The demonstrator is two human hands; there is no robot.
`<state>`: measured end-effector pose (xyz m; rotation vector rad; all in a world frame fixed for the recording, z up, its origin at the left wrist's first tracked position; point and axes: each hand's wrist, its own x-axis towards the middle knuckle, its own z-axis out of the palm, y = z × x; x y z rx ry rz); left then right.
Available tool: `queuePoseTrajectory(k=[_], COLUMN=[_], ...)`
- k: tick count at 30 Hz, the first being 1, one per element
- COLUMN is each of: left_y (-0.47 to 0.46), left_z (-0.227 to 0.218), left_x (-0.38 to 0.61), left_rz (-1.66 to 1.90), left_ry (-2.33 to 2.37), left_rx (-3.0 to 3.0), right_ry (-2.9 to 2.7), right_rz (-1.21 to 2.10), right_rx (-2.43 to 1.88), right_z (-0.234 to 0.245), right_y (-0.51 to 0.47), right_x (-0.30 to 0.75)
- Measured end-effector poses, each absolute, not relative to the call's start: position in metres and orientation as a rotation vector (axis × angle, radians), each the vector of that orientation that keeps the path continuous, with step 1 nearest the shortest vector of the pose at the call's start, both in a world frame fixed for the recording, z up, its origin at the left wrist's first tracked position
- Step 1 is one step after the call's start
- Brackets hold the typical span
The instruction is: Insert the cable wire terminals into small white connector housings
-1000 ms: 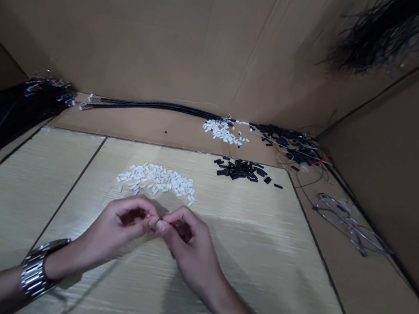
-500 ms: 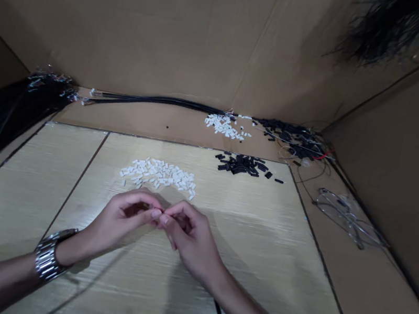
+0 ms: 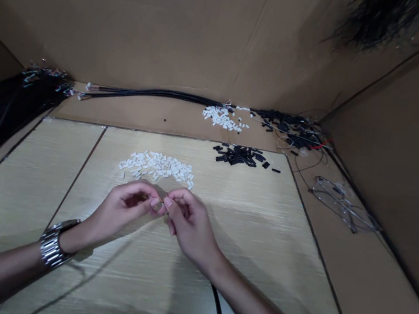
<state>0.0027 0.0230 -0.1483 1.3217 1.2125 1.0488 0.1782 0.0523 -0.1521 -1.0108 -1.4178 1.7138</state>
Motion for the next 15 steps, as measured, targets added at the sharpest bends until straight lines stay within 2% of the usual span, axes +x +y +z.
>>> queuePoseTrajectory(k=[15], left_y=[0.0202], left_z=[-0.1471], left_x=[0.0011], left_rz=[1.037], left_ry=[1.196], left_rx=[1.340], right_ry=[-1.426], right_rz=[1.763], right_rx=[-1.021], right_z=[-0.1464], right_y=[0.0552], right_x=[0.1803])
